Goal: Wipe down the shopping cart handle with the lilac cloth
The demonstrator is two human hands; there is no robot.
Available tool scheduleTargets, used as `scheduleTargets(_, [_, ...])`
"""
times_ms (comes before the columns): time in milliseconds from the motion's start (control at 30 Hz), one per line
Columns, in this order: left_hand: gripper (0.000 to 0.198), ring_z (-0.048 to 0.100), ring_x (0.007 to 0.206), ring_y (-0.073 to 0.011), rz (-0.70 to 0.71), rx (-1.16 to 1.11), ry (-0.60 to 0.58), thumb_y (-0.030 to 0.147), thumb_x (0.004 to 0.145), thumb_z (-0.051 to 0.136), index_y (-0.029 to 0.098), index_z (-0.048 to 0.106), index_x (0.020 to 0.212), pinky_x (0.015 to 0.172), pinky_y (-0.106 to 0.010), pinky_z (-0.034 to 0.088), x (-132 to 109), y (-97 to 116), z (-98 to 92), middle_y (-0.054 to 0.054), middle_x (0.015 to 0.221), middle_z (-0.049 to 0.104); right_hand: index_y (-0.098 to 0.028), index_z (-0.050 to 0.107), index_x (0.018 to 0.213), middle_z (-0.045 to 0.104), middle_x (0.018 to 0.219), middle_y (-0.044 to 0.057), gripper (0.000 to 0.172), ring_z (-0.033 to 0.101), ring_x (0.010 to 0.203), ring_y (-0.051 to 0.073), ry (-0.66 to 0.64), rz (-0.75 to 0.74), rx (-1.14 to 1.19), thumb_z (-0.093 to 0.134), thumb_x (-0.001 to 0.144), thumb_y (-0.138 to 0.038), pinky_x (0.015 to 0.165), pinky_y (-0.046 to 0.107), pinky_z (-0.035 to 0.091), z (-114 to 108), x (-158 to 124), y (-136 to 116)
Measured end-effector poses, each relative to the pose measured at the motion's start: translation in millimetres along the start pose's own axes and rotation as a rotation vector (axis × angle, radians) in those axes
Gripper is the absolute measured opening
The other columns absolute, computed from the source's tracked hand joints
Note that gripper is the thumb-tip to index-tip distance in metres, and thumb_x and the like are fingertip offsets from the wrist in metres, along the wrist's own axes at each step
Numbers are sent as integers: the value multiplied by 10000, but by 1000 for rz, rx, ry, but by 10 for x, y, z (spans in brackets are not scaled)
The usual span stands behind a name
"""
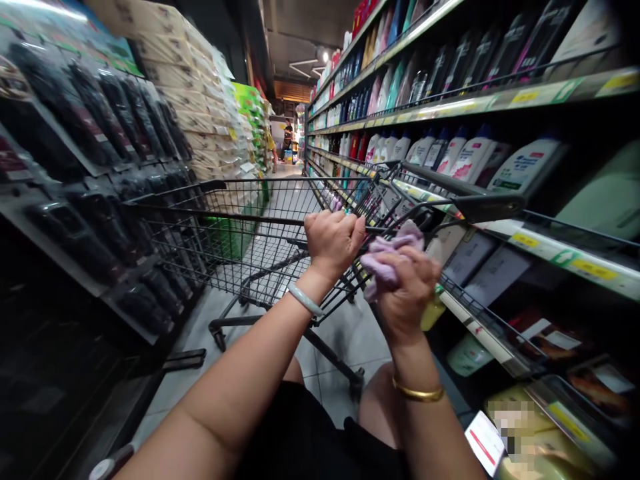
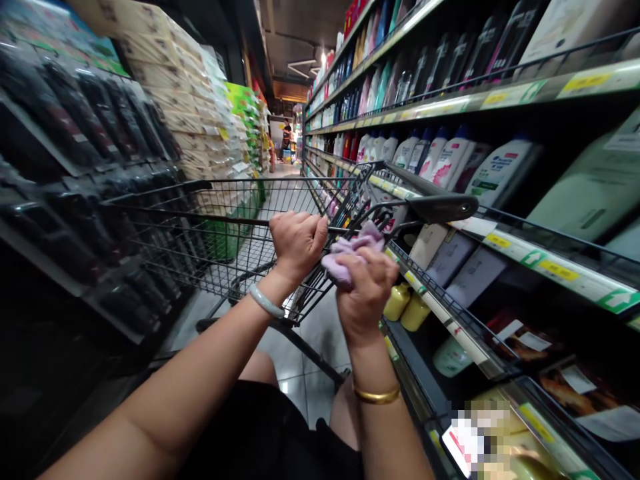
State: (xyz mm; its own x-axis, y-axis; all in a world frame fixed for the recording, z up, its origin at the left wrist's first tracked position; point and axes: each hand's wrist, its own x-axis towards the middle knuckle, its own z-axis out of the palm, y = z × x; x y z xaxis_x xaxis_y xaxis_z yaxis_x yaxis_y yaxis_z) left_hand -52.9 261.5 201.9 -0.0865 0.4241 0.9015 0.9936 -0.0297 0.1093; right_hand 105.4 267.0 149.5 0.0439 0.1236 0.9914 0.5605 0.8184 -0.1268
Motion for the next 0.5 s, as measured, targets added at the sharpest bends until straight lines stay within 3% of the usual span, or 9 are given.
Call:
scheduleTargets(133, [554, 597, 879, -239, -3, -15, -60, 506, 1106, 318, 241, 675, 774, 863, -451, 268, -13, -20, -97, -53, 807, 715, -240, 781, 965, 707, 1040, 72, 131, 652, 1080, 265, 185, 59, -122, 799, 906, -356, 1022, 483, 479, -91, 317, 125])
scheduleTargets(200, [556, 598, 890, -246, -14, -18, -75, 505, 1106, 316, 239, 678, 778, 859, -455, 267, -16, -19, -135, -61, 818, 723, -244, 788, 984, 729, 1070, 83, 101, 643, 1108, 269, 131, 6, -126, 751, 936, -326, 1042, 480, 479, -122, 393, 146])
scheduleTargets(333, [551, 594, 881, -250, -12, -30, -87, 501, 1104, 321, 237, 687, 788, 850, -464, 263, -24, -10, -185, -69, 838, 738, -290, 802, 1052, 754, 1136, 50, 168, 630, 1138, 246, -226, -187, -95, 667, 965, -241, 1097, 458, 476, -217, 426, 115])
scheduleTargets(400, [556, 594, 878, -246, -7, -41, -98, 502, 1105, 317, 238, 688, 787, 849, -463, 265, -31, -11, -205, -68, 850, 743, -294, 804, 1050, 752, 1159, 53, 141, 642, 1153, 247, -224, -193, -78, 689, 968, -297, 1101, 459, 477, -281, 499, 126])
scheduleTargets(500, [566, 599, 892, -243, -12, -52, -122, 507, 1107, 308, 237, 694, 794, 854, -459, 269, -37, -20, -237, -68, 869, 748, -266, 804, 1103, 685, 1366, 114, 248, 618, 1239, 301, -65, -94, -114, 746, 926, -430, 1085, 510, 472, -333, 658, 176])
